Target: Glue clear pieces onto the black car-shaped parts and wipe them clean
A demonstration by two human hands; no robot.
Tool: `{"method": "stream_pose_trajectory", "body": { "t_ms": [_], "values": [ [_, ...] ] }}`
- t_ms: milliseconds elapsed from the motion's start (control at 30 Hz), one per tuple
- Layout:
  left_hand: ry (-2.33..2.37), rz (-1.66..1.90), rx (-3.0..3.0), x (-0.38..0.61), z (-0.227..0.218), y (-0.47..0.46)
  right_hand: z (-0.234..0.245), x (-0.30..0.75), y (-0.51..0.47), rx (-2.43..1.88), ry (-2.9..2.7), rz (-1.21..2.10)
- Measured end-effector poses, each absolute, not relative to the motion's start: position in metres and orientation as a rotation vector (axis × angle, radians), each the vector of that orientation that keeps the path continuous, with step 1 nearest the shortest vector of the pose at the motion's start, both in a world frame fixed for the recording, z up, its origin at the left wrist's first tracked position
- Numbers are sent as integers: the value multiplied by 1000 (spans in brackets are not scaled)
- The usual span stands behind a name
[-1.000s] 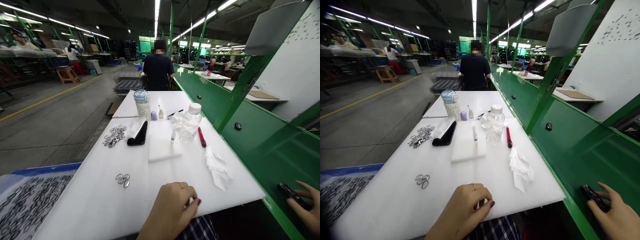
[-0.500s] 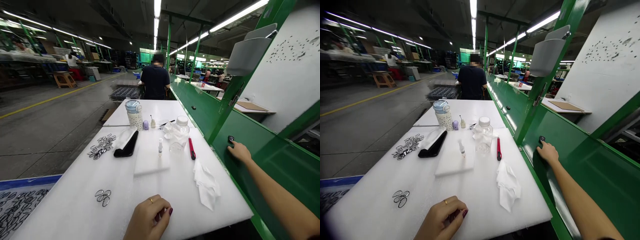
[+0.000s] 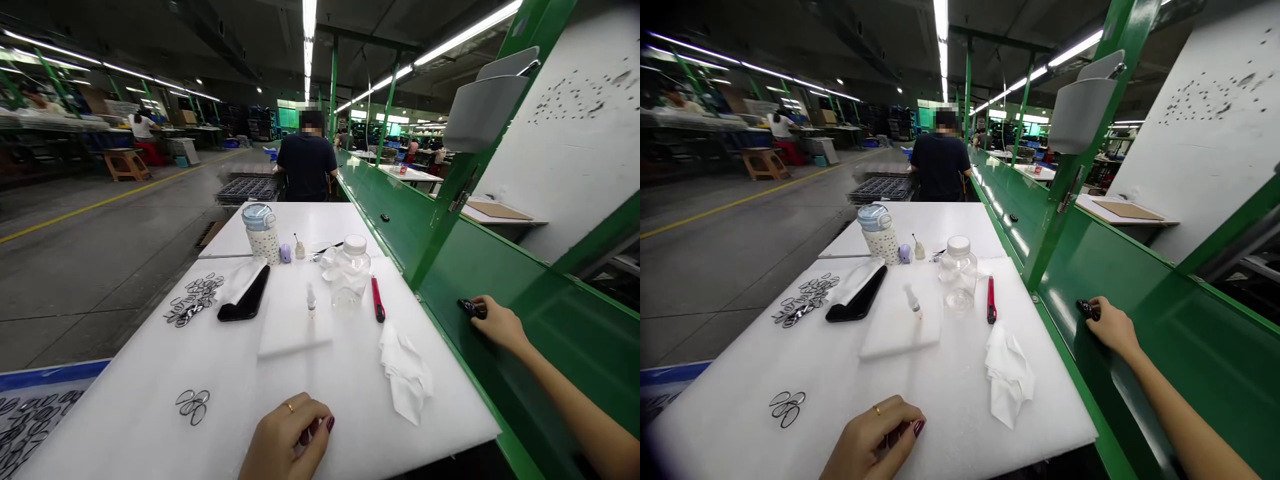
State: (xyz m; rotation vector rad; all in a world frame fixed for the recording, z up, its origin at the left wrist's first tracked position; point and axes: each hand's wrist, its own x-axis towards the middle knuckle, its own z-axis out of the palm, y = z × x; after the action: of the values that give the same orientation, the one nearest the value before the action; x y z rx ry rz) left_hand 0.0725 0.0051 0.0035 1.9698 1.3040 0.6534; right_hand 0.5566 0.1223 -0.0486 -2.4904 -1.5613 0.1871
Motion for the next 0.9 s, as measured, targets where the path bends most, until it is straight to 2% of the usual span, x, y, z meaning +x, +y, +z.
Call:
{"method": "stream_pose_trajectory", "body": {
  "t_ms": [233,367,467,567,667,800,900],
  "values": [
    [1261,651,2009,70,4,4,-33,547,63,-2421,-1502,228],
    [1264,706,2043,69,0,2,-7,490,56,-2286,-1548,255],
    [1356,827,2097,69,-6,1,13,411,44,-1880,-1859,432],
    [1390,882,2191,68,-14,-2,25,327,30,-1204,-2265,714],
    [1397,986,2239,62,-24,-14,28,269,29,-925,-2443,840],
    [1708,1197,2219,60,-37,-38,30,237,53,-1027,-2189,812],
    [1732,1081,2211,64,-34,-46,33,222,81,-1220,-1875,695]
  ]
}}
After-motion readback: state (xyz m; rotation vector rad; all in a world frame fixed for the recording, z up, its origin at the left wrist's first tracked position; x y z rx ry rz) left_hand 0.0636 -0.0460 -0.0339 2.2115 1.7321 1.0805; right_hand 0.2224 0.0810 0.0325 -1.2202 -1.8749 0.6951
